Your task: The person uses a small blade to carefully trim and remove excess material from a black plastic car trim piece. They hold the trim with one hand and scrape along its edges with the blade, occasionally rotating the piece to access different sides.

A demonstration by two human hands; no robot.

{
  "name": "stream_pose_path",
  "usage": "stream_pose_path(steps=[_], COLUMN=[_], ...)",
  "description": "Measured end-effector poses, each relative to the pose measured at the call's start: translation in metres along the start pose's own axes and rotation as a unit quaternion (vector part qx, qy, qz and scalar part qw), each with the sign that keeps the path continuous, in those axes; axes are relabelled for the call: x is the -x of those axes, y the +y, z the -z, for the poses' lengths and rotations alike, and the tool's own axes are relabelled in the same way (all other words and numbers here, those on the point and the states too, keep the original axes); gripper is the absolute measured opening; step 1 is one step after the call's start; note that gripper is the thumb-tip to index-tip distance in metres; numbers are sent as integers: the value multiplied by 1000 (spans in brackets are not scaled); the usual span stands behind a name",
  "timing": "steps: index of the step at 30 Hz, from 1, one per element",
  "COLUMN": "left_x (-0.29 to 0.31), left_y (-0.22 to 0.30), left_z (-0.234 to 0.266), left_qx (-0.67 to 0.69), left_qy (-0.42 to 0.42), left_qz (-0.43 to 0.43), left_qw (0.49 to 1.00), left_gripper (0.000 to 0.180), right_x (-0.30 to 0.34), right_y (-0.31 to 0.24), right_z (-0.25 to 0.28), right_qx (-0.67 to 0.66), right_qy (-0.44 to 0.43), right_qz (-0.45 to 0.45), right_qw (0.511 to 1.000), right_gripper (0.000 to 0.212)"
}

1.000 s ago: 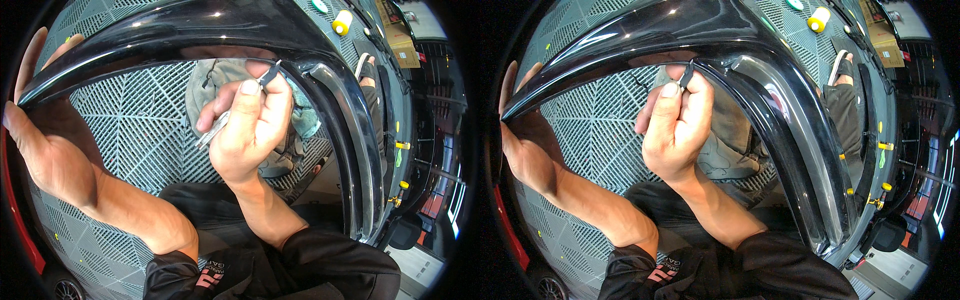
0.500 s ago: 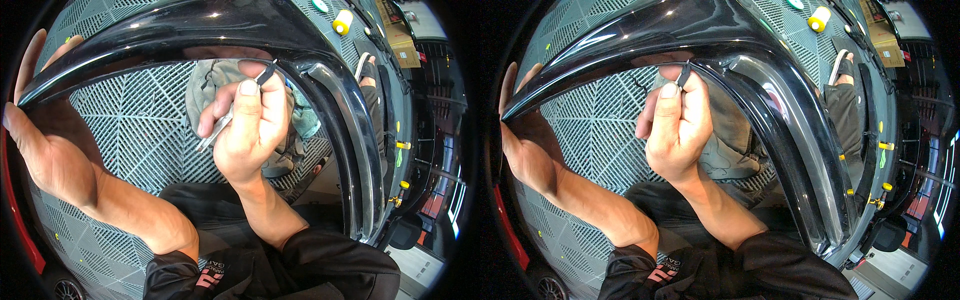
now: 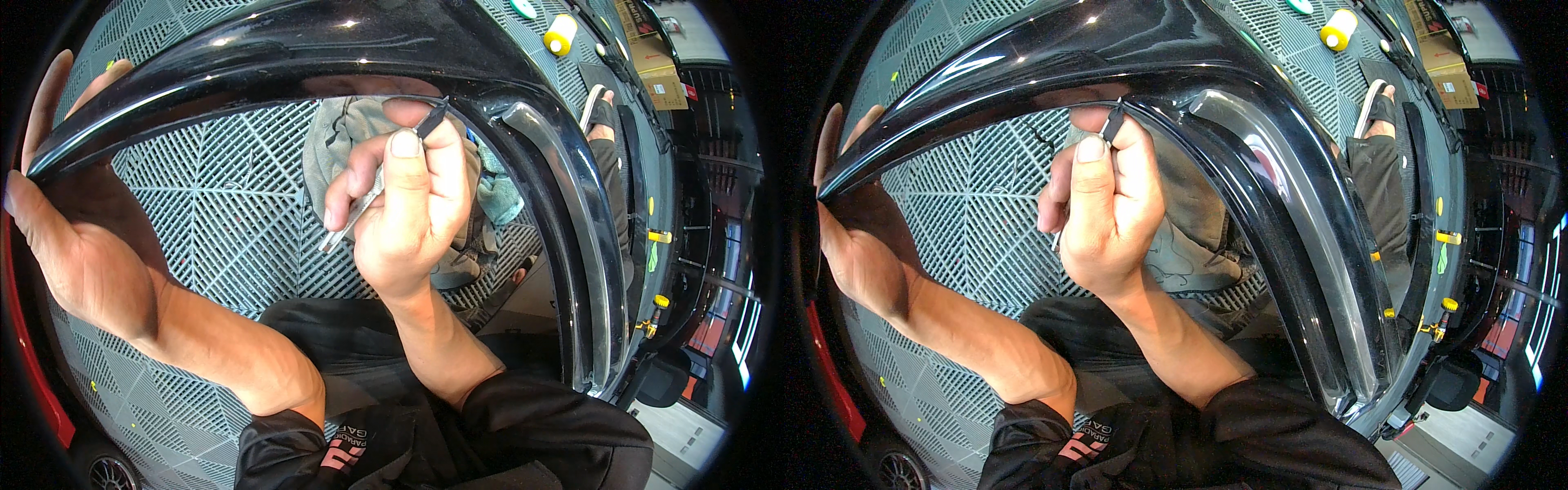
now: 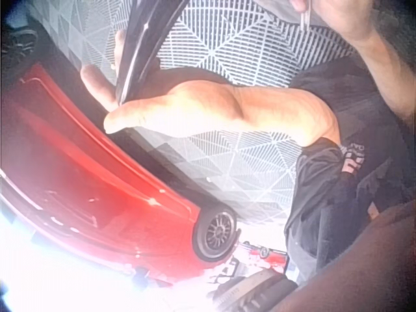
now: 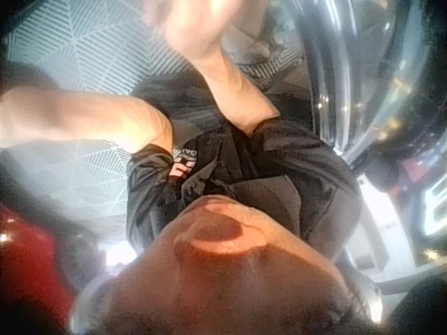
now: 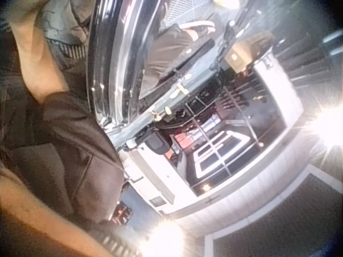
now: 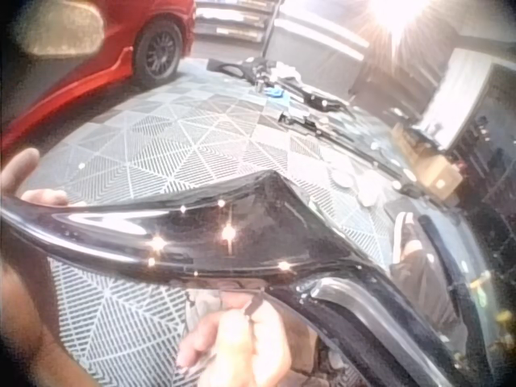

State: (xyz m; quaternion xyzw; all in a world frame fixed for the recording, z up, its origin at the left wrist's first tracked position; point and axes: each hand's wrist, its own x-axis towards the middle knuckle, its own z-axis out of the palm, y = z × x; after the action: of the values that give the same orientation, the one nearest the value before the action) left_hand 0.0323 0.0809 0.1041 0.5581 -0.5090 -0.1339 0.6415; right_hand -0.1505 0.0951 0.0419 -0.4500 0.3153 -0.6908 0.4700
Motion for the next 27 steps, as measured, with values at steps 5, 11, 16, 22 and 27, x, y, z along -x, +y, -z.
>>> stream_pose_path(steps=[5, 11, 16, 22, 27], left_x=[1, -1, 1, 0, 1], left_y=[2, 2, 3, 2, 1], left_z=[-1, -2, -1, 0, -1], left_qx=[-5, 14, -4, 20, 11], left_qy=[11, 6, 13, 5, 11], left_qz=[10, 7, 11, 9, 7], left_qw=[1000, 1000, 1000, 1000, 1000], left_gripper=[73, 73, 72, 71, 70], right_x=[1, -2, -3, -3, -7], right_y=[0, 0, -1, -3, -5], right_z=[2, 12, 13, 11, 22], right_qx=[-45, -43, -42, -47, -40], right_qy=[5, -43, -44, -24, -70], right_qz=[-22, -22, -27, -37, -46], right_qw=[999, 998, 998, 998, 996], right_gripper=[27, 29, 29, 27, 27])
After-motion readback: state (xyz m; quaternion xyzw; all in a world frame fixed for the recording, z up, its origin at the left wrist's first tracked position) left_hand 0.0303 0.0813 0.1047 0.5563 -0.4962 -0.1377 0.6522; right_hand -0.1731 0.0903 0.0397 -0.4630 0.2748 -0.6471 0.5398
